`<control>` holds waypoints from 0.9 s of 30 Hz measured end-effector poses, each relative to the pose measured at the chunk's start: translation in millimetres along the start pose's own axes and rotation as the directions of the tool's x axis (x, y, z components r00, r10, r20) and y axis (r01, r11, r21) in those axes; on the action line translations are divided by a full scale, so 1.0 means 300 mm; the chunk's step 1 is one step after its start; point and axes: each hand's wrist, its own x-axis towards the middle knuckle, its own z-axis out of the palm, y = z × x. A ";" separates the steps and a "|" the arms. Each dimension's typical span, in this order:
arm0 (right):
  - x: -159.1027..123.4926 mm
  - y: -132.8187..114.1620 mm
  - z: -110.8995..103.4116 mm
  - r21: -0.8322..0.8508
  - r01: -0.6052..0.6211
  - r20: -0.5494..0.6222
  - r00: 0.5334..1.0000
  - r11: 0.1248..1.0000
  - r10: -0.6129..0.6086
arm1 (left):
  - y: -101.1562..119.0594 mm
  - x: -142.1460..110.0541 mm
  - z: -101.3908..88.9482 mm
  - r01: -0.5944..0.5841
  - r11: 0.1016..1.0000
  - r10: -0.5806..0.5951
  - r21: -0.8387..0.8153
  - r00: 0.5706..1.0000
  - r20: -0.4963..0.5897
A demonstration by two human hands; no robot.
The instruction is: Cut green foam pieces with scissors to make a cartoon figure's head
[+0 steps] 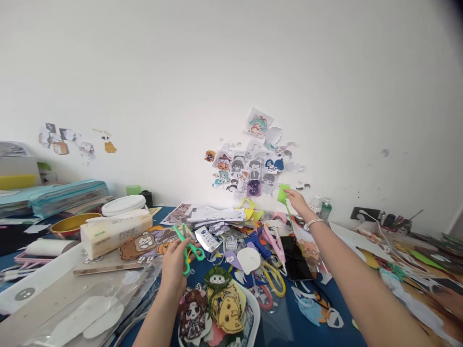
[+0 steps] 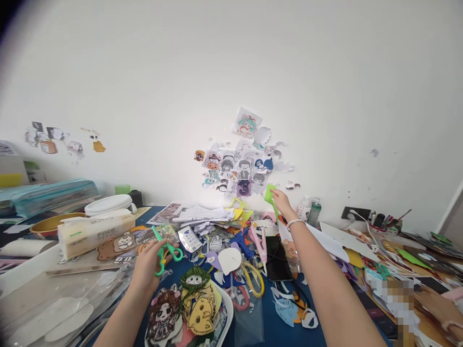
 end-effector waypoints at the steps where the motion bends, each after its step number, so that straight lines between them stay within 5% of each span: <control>1: 0.004 -0.027 -0.014 0.060 0.028 -0.028 0.999 0.998 -0.026 | 0.000 -0.001 -0.001 0.002 1.000 -0.002 0.007 1.000 0.008; 7: -0.021 -0.234 -0.109 0.361 0.168 -0.135 0.983 0.917 -0.127 | -0.001 -0.002 -0.002 -0.015 0.998 0.015 0.054 1.000 -0.006; 13: -0.178 -0.419 -0.177 0.563 0.242 -0.120 0.970 0.791 -0.211 | -0.003 -0.001 -0.004 -0.046 0.995 0.047 0.088 0.999 -0.015; 15: -0.263 -0.460 -0.187 0.688 0.194 -0.066 0.976 0.700 -0.206 | -0.002 -0.001 -0.006 -0.065 0.994 0.067 0.092 0.998 -0.016; 17: -0.357 -0.486 -0.178 0.698 0.083 0.029 0.989 0.711 -0.145 | -0.002 -0.001 -0.007 -0.088 0.991 0.091 0.106 0.996 -0.022; 22: -0.575 -0.474 -0.027 0.629 -0.295 0.363 0.930 0.720 0.063 | -0.004 0.000 -0.011 -0.122 0.982 0.121 0.143 0.992 0.018; 27: -0.711 -0.408 0.241 0.566 -0.437 0.545 0.834 0.699 0.080 | -0.005 -0.003 -0.012 -0.147 0.971 0.138 0.189 0.989 0.059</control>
